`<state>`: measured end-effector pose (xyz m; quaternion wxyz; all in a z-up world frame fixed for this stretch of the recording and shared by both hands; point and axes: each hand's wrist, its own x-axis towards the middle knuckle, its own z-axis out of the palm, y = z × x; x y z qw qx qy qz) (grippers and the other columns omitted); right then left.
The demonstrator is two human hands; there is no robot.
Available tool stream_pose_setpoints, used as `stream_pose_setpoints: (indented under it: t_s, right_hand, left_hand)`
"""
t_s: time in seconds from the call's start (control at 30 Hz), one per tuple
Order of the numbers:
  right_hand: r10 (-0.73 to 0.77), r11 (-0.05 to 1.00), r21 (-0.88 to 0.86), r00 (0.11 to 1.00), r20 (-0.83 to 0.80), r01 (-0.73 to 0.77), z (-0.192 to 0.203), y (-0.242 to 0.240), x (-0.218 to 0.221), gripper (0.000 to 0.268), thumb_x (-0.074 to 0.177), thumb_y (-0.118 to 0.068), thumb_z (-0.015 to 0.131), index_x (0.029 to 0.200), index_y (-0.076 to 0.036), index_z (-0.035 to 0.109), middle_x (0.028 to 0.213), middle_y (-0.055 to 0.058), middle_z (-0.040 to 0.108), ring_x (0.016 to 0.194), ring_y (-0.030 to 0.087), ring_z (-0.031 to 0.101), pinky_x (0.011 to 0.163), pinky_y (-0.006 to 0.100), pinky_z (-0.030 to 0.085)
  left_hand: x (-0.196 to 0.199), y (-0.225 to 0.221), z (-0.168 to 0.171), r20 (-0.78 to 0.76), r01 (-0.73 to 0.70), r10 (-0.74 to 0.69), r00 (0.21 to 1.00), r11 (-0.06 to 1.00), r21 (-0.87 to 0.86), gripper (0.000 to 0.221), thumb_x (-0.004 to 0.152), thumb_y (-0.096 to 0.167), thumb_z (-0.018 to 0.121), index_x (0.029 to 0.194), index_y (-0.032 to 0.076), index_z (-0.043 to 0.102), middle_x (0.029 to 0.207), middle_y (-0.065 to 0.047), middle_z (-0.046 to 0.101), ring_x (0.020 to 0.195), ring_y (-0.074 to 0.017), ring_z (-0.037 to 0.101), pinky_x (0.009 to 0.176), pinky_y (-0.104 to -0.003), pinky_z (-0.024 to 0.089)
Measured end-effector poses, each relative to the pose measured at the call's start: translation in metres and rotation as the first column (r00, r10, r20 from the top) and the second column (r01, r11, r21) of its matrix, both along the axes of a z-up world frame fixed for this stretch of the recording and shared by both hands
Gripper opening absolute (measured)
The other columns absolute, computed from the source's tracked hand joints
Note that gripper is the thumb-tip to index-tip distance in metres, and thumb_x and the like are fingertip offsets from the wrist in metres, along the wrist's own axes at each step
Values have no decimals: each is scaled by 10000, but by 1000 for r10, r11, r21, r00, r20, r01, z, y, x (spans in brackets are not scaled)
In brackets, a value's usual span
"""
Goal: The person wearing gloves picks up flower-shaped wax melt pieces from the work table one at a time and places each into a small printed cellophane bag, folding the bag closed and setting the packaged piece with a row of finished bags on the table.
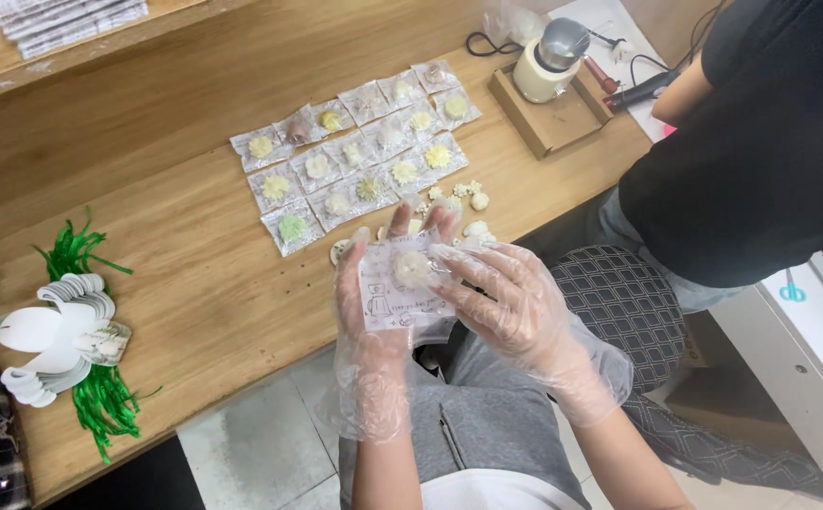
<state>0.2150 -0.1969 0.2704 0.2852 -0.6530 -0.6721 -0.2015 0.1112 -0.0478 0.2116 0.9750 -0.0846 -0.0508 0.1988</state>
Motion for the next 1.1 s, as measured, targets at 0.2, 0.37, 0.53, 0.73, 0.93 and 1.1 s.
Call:
stream_pose_setpoints:
  t_s: [0.2,0.37,0.53,0.73,0.93,1.1]
  right_hand:
    - [-20,999,-48,1000,13,20,-1,0,10,488,744,-98,824,1218,-151,724,1326,69,687,1229,284,652,1076,472,507]
    - [119,991,-53,992,-50,-122,5,2,19,465,720,-119,819,1179,-138,745,1280,104,702,1248,300,646,1102,499,487]
    - [44,999,17,945,-326,-40,6,-3,6,332,786,-77,754,1117,-110,769,1170,88,748,1118,244,708,1005,422,551]
    - [-141,962,-81,222,-965,260,-13,4,4,150,984,-136,723,1017,-2,781,860,14,702,743,44,600,634,206,487]
    - [-231,931,-224,-11,-973,289,-21,11,3,185,953,-144,714,981,24,786,755,-37,692,654,5,562,563,189,459]
    - [-210,960,-204,13,-978,194,-32,2,6,173,949,-131,704,1005,14,780,783,-47,693,670,-1,559,570,190,459]
  left_hand:
    - [10,-12,4,30,57,-62,998,990,129,553,1022,388,523,1410,-6,505,1513,-328,440,1447,-464,412,1232,-550,339]
    - [10,-16,6,-32,121,-121,992,993,-2,592,989,389,517,1438,3,500,1507,-331,442,1364,-431,476,1129,-531,434]
    - [6,-12,-5,-33,117,-114,993,982,148,628,1013,478,562,1455,39,481,1583,-260,446,1383,-417,483,1092,-557,460]
    - [-13,-6,8,-244,87,116,963,724,685,822,870,577,696,1492,82,483,1492,-184,519,1333,-330,555,1043,-526,521]
    - [-14,-15,29,-512,253,316,799,596,762,679,848,335,775,1431,51,578,1269,-104,680,1133,-162,648,961,-321,537]
    - [-8,-18,26,-546,226,356,758,643,732,386,943,182,702,1284,1,683,1148,-75,734,1025,-124,696,908,-289,571]
